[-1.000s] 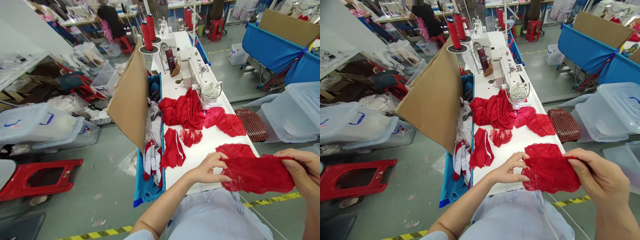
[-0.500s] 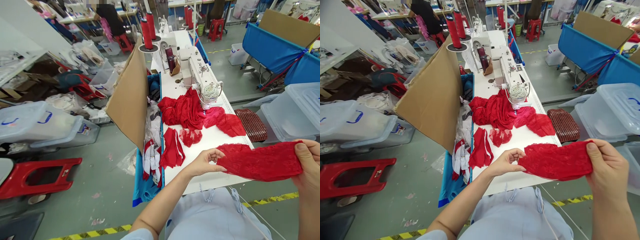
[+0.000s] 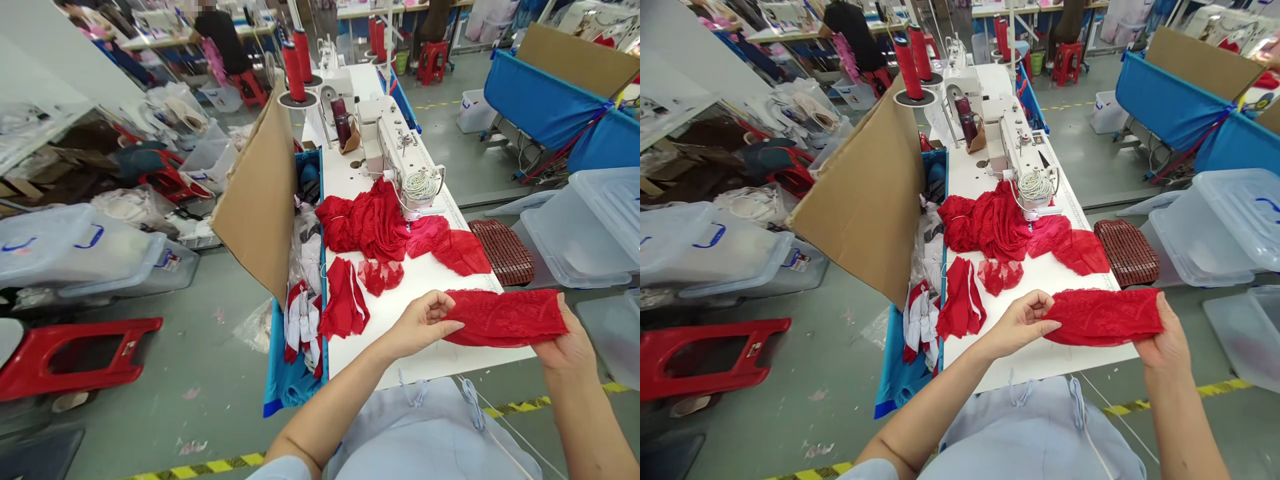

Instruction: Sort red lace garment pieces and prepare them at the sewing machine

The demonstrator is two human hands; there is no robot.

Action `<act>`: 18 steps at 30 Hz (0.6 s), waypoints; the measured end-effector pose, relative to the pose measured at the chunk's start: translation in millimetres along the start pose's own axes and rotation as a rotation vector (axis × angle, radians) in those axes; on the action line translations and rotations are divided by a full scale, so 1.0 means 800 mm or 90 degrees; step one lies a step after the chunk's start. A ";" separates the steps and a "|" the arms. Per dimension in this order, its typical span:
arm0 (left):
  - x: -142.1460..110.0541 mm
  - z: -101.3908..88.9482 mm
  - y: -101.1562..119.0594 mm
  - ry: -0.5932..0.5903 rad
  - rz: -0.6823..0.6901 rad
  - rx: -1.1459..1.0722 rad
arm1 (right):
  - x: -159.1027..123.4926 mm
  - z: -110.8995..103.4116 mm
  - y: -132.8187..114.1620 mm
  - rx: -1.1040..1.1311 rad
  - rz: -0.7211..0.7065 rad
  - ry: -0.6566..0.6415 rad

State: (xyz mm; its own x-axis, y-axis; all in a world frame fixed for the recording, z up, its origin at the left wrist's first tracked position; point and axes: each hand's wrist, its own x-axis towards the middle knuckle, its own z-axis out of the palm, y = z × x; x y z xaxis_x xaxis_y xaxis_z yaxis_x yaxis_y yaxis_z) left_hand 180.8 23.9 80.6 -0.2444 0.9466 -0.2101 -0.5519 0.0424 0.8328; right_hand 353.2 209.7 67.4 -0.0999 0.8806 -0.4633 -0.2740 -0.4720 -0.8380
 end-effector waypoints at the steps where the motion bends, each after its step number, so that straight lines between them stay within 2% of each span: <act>1: 0.001 0.000 0.000 0.011 -0.007 -0.007 | 0.004 -0.003 0.004 0.005 0.007 -0.007; 8: 0.011 -0.011 -0.005 0.031 -0.109 -0.163 | 0.022 -0.020 0.020 -0.065 -0.028 -0.167; 14: 0.017 -0.024 -0.009 0.047 -0.125 -0.137 | 0.018 -0.013 0.019 -0.077 -0.003 -0.184; 18: 0.017 -0.041 -0.012 -0.014 -0.088 -0.170 | 0.003 -0.003 0.016 -0.092 0.001 -0.195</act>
State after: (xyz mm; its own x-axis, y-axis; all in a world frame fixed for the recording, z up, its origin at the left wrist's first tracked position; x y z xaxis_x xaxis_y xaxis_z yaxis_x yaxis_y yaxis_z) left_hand 156.5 25.8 53.2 -0.1374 0.9445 -0.2982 -0.7699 0.0876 0.6321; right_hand 351.7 205.7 54.8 -0.3885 0.8415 -0.3753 -0.1372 -0.4556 -0.8795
